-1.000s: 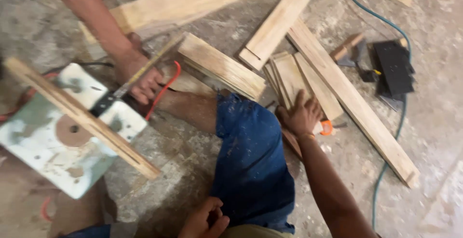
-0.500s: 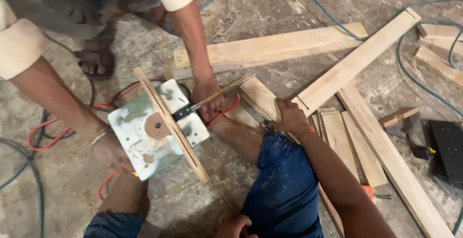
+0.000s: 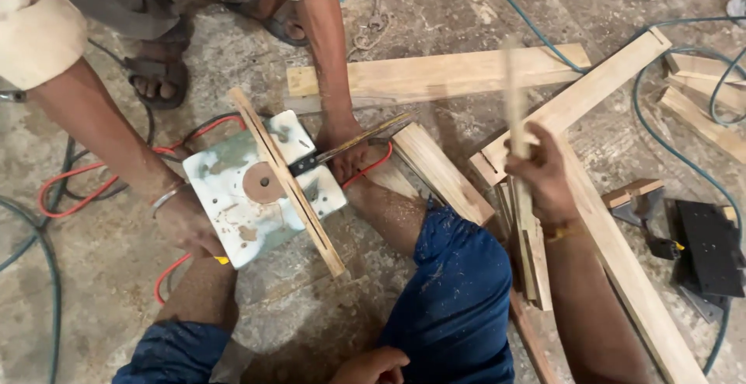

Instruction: The person uses a small electric router to shape the edges of wooden planks.

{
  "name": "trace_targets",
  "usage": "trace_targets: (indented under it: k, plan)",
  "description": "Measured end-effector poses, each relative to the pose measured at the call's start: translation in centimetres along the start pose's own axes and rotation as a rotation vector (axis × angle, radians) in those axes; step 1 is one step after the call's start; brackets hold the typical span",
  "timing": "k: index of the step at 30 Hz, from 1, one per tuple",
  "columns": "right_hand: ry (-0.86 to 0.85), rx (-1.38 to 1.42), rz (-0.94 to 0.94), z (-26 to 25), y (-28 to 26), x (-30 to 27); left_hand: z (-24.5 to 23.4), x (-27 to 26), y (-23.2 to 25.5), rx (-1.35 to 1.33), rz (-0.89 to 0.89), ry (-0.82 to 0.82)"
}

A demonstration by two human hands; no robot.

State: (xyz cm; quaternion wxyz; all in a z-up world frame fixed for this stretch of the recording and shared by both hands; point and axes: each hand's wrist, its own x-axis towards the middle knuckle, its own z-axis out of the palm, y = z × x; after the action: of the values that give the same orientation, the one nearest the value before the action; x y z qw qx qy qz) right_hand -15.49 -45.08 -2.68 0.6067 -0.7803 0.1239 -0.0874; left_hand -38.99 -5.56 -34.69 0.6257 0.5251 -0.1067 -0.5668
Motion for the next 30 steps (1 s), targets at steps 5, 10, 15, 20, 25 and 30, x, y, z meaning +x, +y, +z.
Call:
trace_targets:
  k: [5,10,15,20,25,30]
  plan:
    - [-0.239,0.712,-0.268,7.4,-11.2,-4.8,3.8,-10.2,29.5,0.419,0.670,0.211]
    - [-0.430,1.010,-0.392,16.5,-19.1,-7.0,3.9,-15.9,45.6,0.753,1.087,0.788]
    - [-0.515,0.863,-0.440,23.1,-20.9,-3.2,-2.9,-14.4,52.4,0.281,1.209,0.441]
    - [-0.575,0.702,-0.506,29.5,-23.3,1.4,-12.0,-11.6,53.8,0.198,1.222,0.540]
    - [-0.524,0.358,-0.830,33.0,-20.6,4.6,-15.9,-10.4,53.3,0.138,1.380,0.577]
    - [-0.619,0.302,-0.728,34.8,-17.3,6.6,-18.4,-8.5,51.7,0.181,1.445,0.739]
